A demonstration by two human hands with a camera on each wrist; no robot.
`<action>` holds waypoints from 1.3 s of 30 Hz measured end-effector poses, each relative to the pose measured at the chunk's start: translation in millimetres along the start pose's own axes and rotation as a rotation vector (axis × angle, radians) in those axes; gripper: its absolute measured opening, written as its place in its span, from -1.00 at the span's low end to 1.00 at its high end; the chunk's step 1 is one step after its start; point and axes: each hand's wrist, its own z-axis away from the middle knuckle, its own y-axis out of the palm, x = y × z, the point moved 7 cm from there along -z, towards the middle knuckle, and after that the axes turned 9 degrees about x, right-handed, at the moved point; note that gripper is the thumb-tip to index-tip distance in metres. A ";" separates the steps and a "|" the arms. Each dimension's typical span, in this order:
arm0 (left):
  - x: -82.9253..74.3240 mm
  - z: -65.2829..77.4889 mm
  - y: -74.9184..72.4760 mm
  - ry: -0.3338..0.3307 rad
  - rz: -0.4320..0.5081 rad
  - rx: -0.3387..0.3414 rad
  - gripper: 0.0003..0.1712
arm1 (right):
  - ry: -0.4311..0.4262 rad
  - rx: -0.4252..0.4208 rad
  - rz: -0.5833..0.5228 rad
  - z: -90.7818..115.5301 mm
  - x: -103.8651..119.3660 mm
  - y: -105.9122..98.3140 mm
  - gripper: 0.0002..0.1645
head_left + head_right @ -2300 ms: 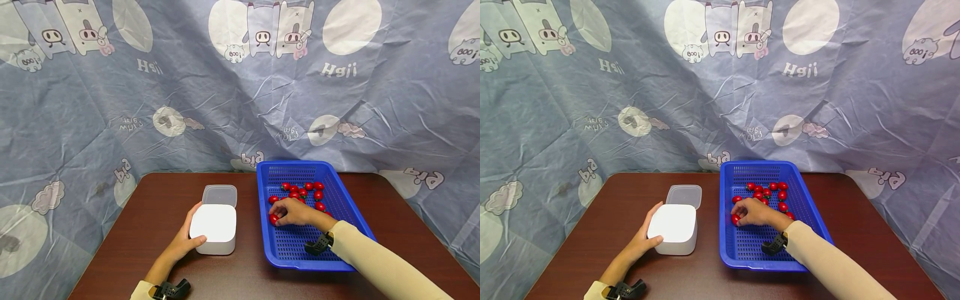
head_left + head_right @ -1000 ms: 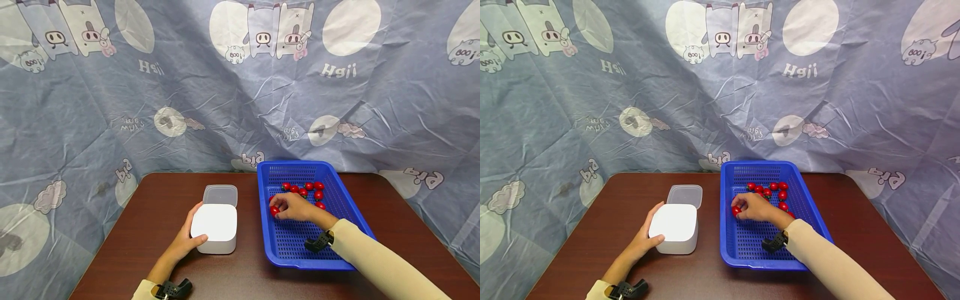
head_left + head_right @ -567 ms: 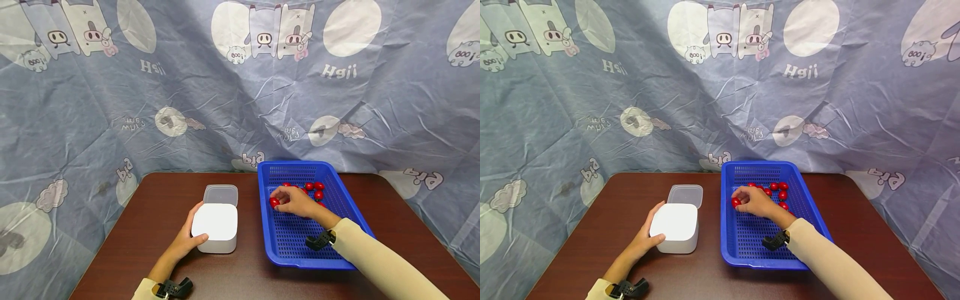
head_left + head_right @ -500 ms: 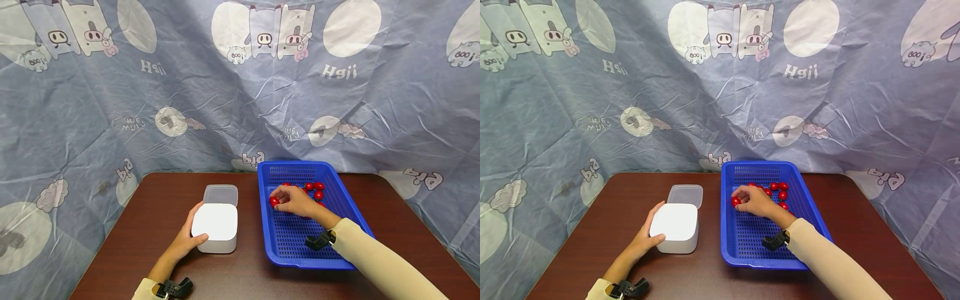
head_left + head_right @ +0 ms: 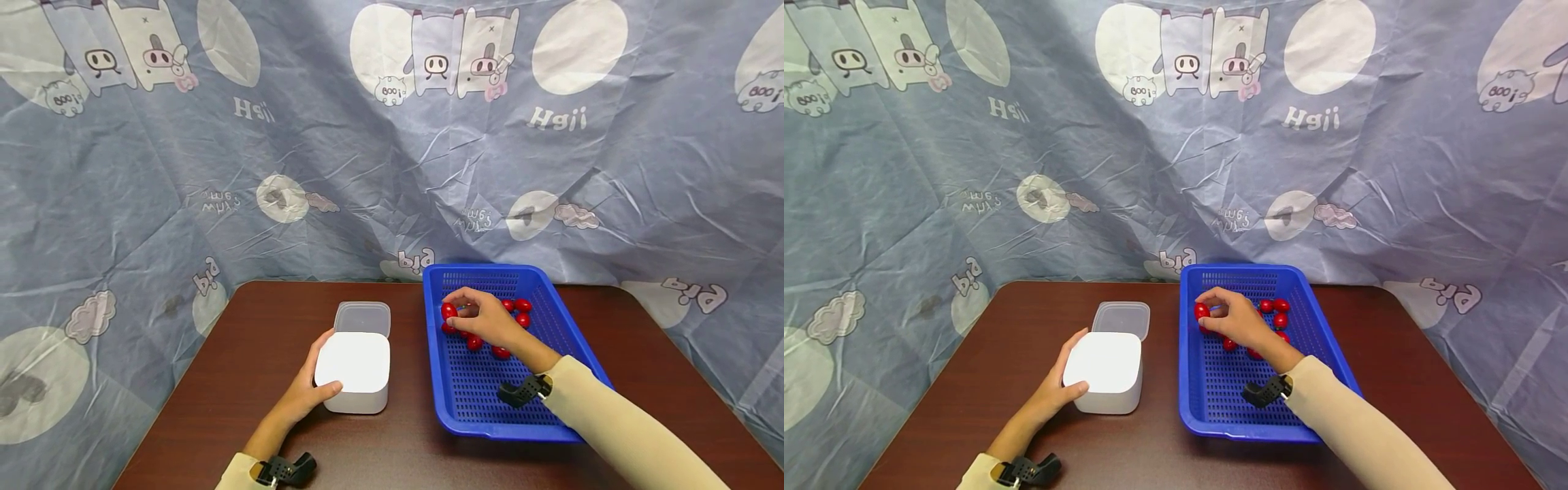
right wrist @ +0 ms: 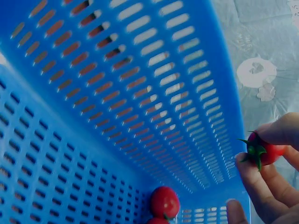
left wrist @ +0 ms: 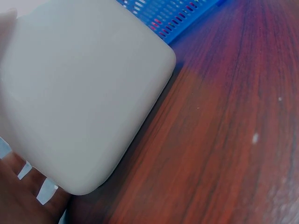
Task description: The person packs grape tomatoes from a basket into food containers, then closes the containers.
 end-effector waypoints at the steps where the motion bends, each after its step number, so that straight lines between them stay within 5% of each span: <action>1: 0.0 -0.1 -0.1 0.004 0.000 0.002 0.06 | -0.005 -0.009 -0.009 -0.7 1.3 0.2 -0.56; 17: 0.3 -0.6 -1.4 -0.011 -0.031 -0.006 0.08 | -0.056 -0.058 -0.151 -16.5 23.8 13.5 -0.55; 39: 1.0 -1.6 -1.1 0.016 0.011 0.005 0.07 | -0.127 0.137 -0.373 -43.6 50.2 69.0 -0.56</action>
